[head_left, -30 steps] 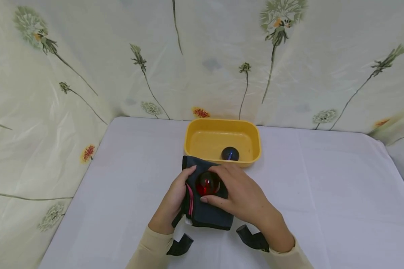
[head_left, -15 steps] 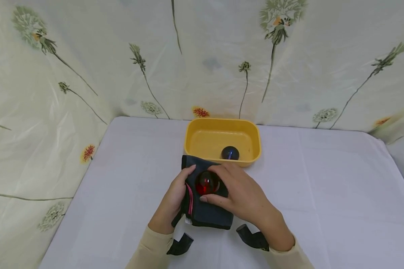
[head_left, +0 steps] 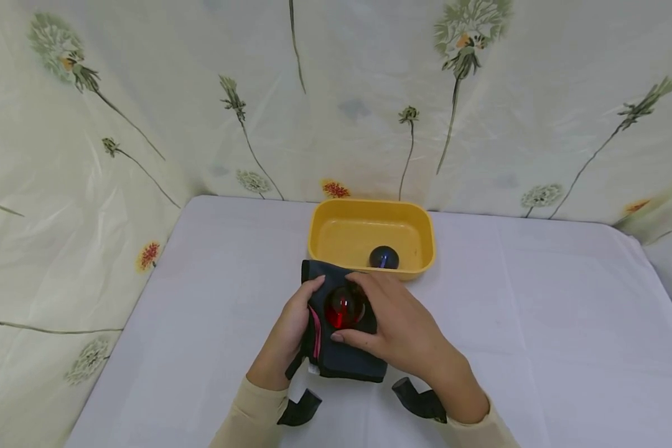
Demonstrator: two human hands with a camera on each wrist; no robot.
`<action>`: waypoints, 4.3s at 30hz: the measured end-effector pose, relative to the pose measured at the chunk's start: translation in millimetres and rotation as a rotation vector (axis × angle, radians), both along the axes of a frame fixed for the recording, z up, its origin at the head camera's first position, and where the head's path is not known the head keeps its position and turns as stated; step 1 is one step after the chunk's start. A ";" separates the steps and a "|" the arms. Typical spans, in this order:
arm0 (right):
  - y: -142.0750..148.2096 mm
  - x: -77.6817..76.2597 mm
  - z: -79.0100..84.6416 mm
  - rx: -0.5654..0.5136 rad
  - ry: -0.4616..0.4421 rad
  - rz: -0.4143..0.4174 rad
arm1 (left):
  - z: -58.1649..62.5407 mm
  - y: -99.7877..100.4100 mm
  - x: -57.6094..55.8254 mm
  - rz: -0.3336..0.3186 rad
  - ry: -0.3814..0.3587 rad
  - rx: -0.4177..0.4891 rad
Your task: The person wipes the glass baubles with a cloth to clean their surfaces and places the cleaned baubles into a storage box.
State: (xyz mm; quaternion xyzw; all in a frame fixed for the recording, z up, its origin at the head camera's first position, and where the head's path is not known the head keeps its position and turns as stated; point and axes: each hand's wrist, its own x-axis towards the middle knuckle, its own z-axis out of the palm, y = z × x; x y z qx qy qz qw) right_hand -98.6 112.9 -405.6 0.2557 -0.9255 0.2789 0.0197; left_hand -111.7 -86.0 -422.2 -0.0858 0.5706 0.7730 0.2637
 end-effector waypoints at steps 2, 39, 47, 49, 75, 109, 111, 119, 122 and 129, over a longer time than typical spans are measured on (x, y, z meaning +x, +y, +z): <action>0.4 0.2 0.0 -0.002 0.014 0.004 | -0.5 -0.2 -0.1 -0.004 -0.003 0.011; 4.6 -0.5 1.1 0.018 0.018 0.000 | -4.3 1.8 -0.9 -0.047 0.005 0.029; 4.4 -0.1 1.9 0.021 0.021 -0.003 | -3.9 2.3 -0.8 -0.047 -0.002 0.040; 4.7 -0.1 2.1 0.022 0.021 -0.003 | -3.7 2.5 -0.6 -0.046 -0.005 0.047; 2.8 -0.1 -0.1 0.008 -0.010 0.007 | -3.7 3.0 -0.7 -0.022 -0.005 0.021; 2.2 0.8 0.5 0.021 -0.047 0.001 | -3.9 3.7 -0.9 -0.023 0.023 -0.010; 2.3 0.7 0.2 0.021 -0.036 0.003 | -4.7 4.0 -1.3 -0.020 0.027 -0.009; 2.9 0.2 -0.5 0.025 0.012 0.016 | -5.5 3.1 -1.3 -0.039 0.026 0.011; 2.6 0.1 -0.6 0.027 0.012 0.015 | -5.3 2.7 -1.4 -0.039 0.021 0.009; 3.3 -0.5 0.0 0.030 0.013 0.008 | -4.4 2.0 -1.2 -0.053 0.007 0.033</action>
